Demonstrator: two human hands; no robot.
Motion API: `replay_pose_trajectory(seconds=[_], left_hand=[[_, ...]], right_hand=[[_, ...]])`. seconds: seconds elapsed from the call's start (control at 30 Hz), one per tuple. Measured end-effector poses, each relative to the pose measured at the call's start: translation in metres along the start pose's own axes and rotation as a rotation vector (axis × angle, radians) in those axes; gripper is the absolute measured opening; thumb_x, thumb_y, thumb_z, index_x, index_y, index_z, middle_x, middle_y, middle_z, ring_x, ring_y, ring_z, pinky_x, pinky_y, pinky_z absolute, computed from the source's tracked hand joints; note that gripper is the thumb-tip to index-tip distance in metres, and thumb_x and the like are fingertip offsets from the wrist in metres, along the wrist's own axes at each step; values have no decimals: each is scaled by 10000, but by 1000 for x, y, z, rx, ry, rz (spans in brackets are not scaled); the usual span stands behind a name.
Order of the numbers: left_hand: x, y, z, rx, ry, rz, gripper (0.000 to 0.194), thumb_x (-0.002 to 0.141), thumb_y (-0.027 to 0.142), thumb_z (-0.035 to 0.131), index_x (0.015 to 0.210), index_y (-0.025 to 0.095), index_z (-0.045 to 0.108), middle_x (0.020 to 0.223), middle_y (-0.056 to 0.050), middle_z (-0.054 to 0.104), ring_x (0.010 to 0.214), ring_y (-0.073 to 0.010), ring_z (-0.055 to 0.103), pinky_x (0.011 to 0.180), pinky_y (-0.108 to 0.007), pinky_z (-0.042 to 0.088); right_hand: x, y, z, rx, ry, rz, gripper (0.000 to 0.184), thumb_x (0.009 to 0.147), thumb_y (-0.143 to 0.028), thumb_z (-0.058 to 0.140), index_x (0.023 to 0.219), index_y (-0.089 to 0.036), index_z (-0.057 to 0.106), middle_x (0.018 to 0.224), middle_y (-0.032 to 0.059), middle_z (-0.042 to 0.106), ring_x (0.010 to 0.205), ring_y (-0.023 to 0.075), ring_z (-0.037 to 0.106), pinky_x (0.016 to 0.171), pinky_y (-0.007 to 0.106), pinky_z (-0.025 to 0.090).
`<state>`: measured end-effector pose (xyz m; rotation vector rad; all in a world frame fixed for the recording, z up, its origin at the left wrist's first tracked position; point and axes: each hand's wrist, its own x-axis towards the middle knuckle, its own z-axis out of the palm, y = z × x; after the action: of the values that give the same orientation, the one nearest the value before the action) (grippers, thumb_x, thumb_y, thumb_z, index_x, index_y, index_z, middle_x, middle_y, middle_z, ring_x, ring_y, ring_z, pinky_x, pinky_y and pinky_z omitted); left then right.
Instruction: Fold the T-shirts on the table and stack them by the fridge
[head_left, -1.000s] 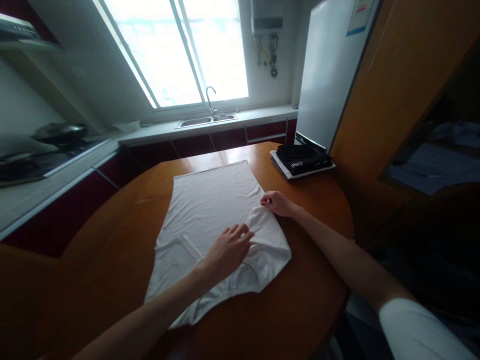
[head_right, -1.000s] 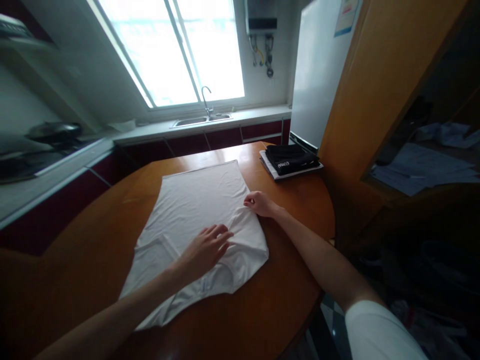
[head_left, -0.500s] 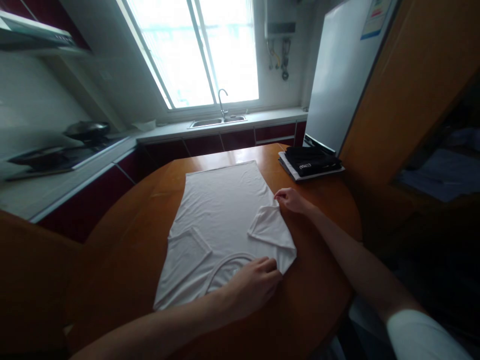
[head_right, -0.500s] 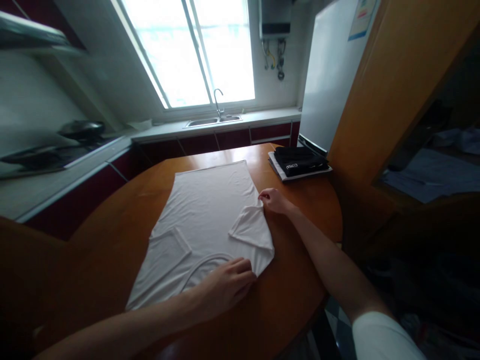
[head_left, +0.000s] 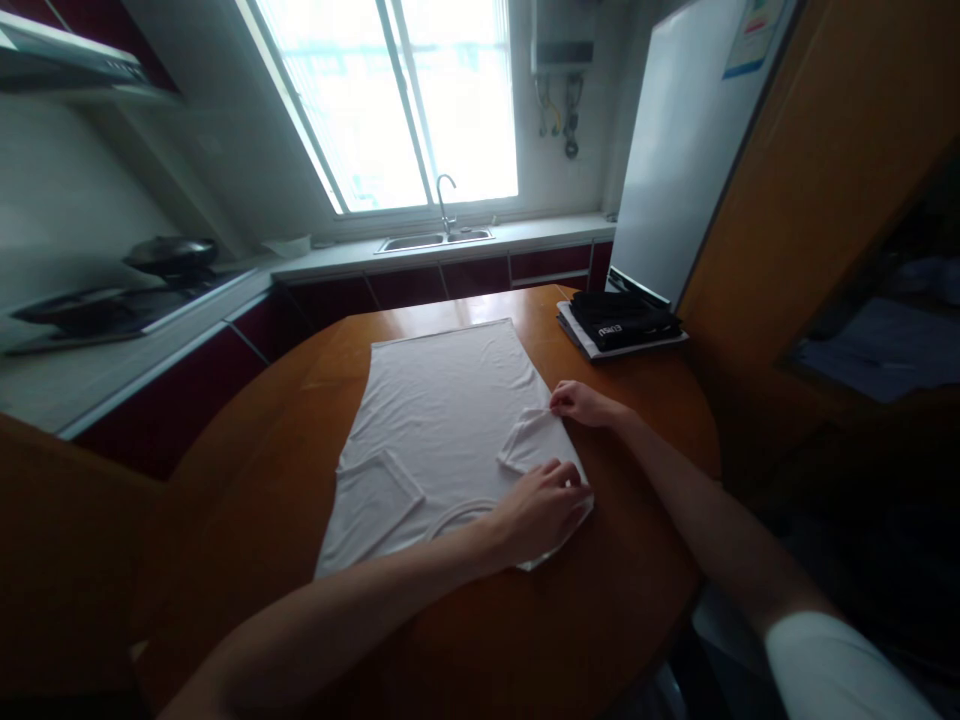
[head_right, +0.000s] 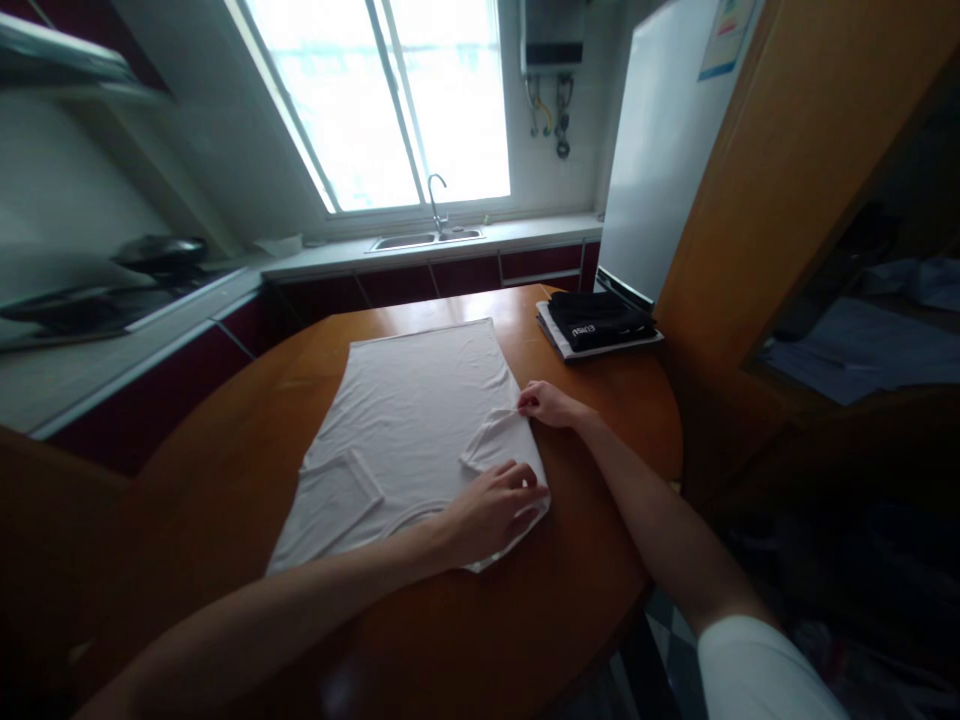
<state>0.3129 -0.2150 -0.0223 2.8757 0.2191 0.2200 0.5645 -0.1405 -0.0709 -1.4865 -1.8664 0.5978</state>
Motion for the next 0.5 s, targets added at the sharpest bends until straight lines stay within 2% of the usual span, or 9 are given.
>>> replay_pose_trajectory(seconds=[0.1,0.2,0.27,0.4,0.5], left_hand=[[1,9,5,38,0,-15,259,985,232,508,1227,222,600,1151,-92,609,1024,-234,564,907,-381,497],[-8,17,6,83,13,-109,167,991,202,462,1054,190,617,1056,-90,623,992,-245,567,882,-395,499],[-14,20,6,98,4,-151,167,1002,245,461,1008,188,617,1015,-90,626,970,-250,573,875,-401,498],[-17,27,13,59,-7,-141,285,999,346,508,1242,206,564,1102,-97,621,1032,-258,573,890,-398,494],[-16,31,19,67,3,-134,366,1003,402,506,1308,200,529,1163,-113,611,1065,-272,563,901,-410,488]], right_hand=[[-1,-3,-3,-2,15,0,175,836,-271,651,795,-147,767,820,49,657,756,168,586,724,268,450],[0,-3,-6,-1,34,10,246,885,-290,581,853,-130,766,811,59,689,756,174,592,712,267,438],[1,-2,-8,4,41,20,275,894,-304,559,883,-122,765,815,64,709,751,176,593,697,266,431],[2,0,-9,22,51,45,282,876,-323,570,911,-124,767,837,62,735,740,176,594,680,261,430],[1,-1,-10,42,43,34,284,878,-328,570,921,-130,768,865,60,744,754,176,602,702,261,439]])
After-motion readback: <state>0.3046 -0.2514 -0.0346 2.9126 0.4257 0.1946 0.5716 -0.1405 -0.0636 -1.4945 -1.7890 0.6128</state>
